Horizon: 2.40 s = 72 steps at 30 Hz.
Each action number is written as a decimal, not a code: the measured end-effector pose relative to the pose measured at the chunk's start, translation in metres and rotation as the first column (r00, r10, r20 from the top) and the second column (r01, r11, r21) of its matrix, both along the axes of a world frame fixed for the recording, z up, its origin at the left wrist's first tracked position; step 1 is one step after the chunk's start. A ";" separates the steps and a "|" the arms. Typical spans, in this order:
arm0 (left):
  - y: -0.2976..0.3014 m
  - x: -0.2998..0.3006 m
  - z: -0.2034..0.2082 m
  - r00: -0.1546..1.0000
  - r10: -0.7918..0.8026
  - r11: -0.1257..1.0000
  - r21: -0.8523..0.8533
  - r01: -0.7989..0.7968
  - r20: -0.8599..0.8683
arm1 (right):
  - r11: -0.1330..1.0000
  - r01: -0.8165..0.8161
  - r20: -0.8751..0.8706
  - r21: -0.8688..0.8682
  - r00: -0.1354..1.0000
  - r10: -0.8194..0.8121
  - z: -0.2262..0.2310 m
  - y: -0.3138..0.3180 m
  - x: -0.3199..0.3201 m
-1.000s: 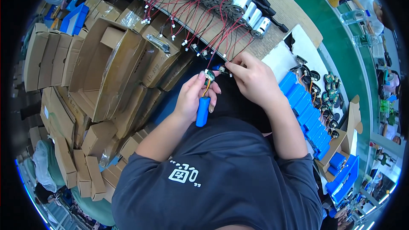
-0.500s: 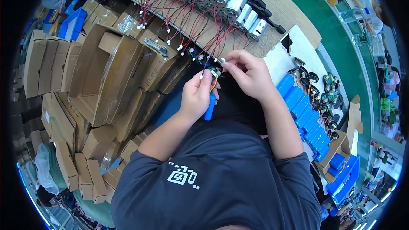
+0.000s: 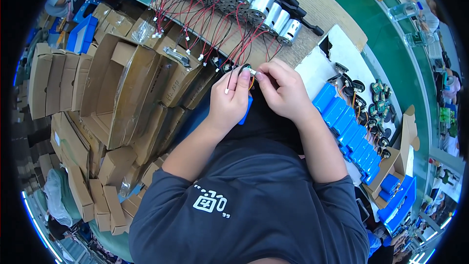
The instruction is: Connecting circuit boards to battery packs and trimming wires using pliers on an assembly line.
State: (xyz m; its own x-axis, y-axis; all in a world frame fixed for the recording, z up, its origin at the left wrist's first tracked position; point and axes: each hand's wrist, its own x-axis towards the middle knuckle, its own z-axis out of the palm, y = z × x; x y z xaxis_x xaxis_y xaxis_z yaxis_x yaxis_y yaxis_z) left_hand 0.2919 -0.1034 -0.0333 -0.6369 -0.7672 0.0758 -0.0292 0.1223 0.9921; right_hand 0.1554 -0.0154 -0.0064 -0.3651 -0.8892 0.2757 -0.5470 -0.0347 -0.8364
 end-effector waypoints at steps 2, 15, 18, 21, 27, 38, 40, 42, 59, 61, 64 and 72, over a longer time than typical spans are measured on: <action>-0.002 0.001 0.001 1.000 -0.003 0.995 -0.096 0.006 0.028 | 0.999 0.012 -0.200 -0.042 0.980 -0.020 -0.001 0.000 0.001; -0.007 0.003 0.018 0.975 -0.071 0.824 -0.538 0.177 0.212 | 1.000 0.007 -0.469 -0.015 0.883 -0.014 0.001 0.004 -0.001; -0.004 0.001 0.016 0.983 -0.069 0.826 -0.543 0.151 0.168 | 1.000 0.022 -0.469 0.006 0.883 -0.016 0.005 0.005 0.000; -0.007 0.001 0.008 0.968 -0.136 0.867 -0.448 0.219 0.212 | 0.996 0.042 -0.472 0.076 0.881 -0.001 0.015 0.013 0.001; 0.021 0.020 -0.029 0.968 -0.128 0.839 0.497 0.222 -0.217 | 0.967 0.213 -0.499 0.138 0.859 -0.118 0.072 0.048 -0.019; -0.006 0.034 -0.087 0.996 -0.013 0.999 -0.034 0.016 0.084 | 0.915 0.279 -0.604 0.292 0.796 -0.050 0.062 0.084 -0.066; -0.006 0.037 -0.063 0.983 0.178 0.909 -0.390 -0.145 0.048 | 0.925 0.233 -0.559 0.299 0.829 -0.028 0.075 0.085 -0.061; -0.006 0.045 -0.049 0.964 0.266 0.807 -0.549 -0.218 0.009 | 0.970 0.117 -0.364 0.214 0.931 -0.032 0.087 0.086 -0.042; 0.010 0.085 -0.026 0.892 -0.225 0.684 0.589 0.431 -0.392 | 0.983 -0.166 -0.411 -0.076 0.904 0.121 0.050 -0.019 0.028; 0.003 0.090 -0.025 0.918 -0.226 0.702 0.598 0.386 -0.327 | 0.978 -0.208 -0.473 -0.019 0.864 0.175 0.045 -0.025 0.024; -0.006 0.092 -0.015 0.958 -0.192 0.687 0.668 0.287 -0.214 | 0.955 -0.279 -0.592 0.098 0.755 0.281 0.042 -0.030 0.018; -0.031 0.076 0.024 0.920 -0.346 0.629 0.682 0.373 -0.184 | 0.951 -0.305 -0.256 0.053 0.916 0.308 0.027 -0.029 0.010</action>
